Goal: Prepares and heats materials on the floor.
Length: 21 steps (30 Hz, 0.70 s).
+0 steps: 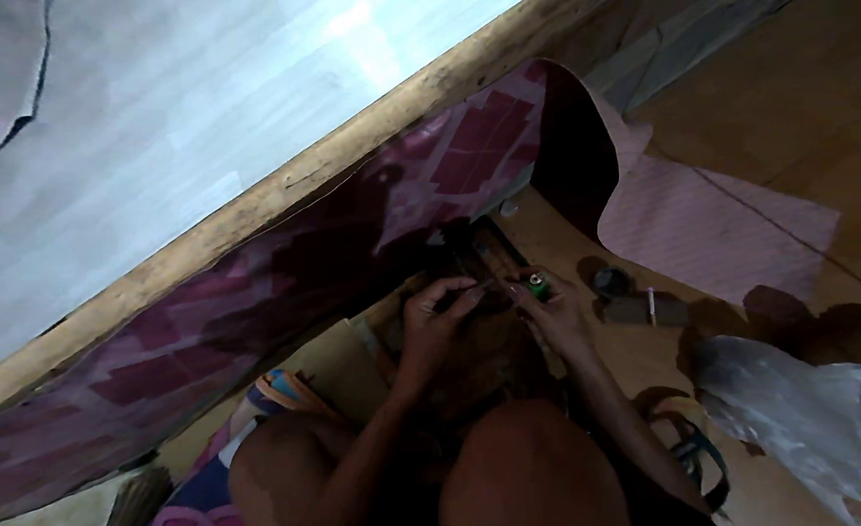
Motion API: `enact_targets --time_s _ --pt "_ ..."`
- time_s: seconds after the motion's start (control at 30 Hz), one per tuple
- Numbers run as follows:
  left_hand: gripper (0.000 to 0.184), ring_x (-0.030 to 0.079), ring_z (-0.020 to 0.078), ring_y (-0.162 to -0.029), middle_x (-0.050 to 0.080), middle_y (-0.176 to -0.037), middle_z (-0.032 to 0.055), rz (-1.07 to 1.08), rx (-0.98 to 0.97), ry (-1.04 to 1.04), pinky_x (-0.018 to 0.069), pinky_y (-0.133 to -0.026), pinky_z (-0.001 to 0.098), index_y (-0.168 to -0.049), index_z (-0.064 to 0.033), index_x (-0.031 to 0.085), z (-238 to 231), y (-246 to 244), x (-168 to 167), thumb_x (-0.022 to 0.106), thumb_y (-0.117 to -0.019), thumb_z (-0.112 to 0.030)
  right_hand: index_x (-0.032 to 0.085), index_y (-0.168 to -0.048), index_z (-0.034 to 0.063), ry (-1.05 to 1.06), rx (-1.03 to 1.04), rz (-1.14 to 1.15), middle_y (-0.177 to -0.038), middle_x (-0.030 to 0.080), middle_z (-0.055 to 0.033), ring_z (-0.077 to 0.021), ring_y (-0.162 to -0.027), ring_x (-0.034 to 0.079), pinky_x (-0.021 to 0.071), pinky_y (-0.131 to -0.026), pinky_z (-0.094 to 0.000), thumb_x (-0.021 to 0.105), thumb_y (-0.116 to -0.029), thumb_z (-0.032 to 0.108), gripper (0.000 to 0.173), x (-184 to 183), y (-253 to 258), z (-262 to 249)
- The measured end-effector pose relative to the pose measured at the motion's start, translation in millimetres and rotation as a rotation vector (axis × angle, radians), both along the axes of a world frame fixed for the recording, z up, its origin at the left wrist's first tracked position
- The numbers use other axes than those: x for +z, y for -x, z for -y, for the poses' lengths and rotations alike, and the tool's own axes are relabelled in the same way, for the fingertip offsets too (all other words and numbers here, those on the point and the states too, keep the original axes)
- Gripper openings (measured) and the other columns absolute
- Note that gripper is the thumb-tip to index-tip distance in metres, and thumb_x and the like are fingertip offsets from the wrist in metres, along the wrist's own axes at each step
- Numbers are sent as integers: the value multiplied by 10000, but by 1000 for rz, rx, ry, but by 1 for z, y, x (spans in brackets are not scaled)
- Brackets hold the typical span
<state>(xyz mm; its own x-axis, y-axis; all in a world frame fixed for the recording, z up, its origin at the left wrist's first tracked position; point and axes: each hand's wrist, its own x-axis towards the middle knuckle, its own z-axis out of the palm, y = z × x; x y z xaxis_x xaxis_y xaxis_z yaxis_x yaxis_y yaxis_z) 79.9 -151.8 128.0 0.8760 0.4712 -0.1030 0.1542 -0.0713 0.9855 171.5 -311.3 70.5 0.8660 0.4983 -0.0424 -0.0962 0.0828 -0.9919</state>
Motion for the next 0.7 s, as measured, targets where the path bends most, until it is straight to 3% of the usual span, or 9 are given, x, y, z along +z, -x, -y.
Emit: enact_targets --time_s 0.07,0.13,0.33,0.53,0.63,0.7 --pt "109 709 93 -867 753 -940 35 8 63 7 596 -827 262 -1027 -4 750 0 -3 -6 703 -943 -54 612 -1130 -7 16 48 -107 -822 634 39 -20 -673 598 539 -627 -199 399 -1079 195 298 -9 -5 -3" --pt "101 711 84 -872 758 -947 35 26 122 -16 595 -823 253 -1014 -4 760 1 -8 -15 711 -929 -30 601 -1086 30 69 76 -246 -789 610 42 -32 -644 575 515 -603 -203 204 -1111 286 474 -11 -11 -12" --pt "169 713 65 -911 763 -1019 67 71 195 -136 588 -840 239 -1085 35 740 -1 -15 -42 694 -926 2 642 -939 24 176 112 -294 -681 574 48 -13 -562 506 440 -537 -172 261 -1110 231 466 -20 -18 -36" --pt "140 706 49 -855 757 -962 43 79 237 -204 593 -796 226 -1049 19 744 0 -13 -51 718 -913 -5 667 -965 16 243 173 -234 -704 571 33 -26 -584 502 448 -563 -195 292 -1125 260 475 -26 -18 -48" --pt "134 707 46 -857 764 -966 43 30 264 -231 589 -796 230 -1038 8 755 0 -13 -49 725 -911 -23 663 -1033 -35 291 180 -212 -753 592 -5 -46 -642 523 472 -636 -227 261 -1128 210 480 -28 -17 -52" --pt "143 702 60 -862 753 -968 48 -23 283 -205 590 -810 254 -1042 9 749 0 -14 -48 734 -904 -24 649 -1043 -43 290 176 -218 -764 600 -5 -29 -641 533 477 -627 -206 240 -1128 195 480 -32 -16 -55"
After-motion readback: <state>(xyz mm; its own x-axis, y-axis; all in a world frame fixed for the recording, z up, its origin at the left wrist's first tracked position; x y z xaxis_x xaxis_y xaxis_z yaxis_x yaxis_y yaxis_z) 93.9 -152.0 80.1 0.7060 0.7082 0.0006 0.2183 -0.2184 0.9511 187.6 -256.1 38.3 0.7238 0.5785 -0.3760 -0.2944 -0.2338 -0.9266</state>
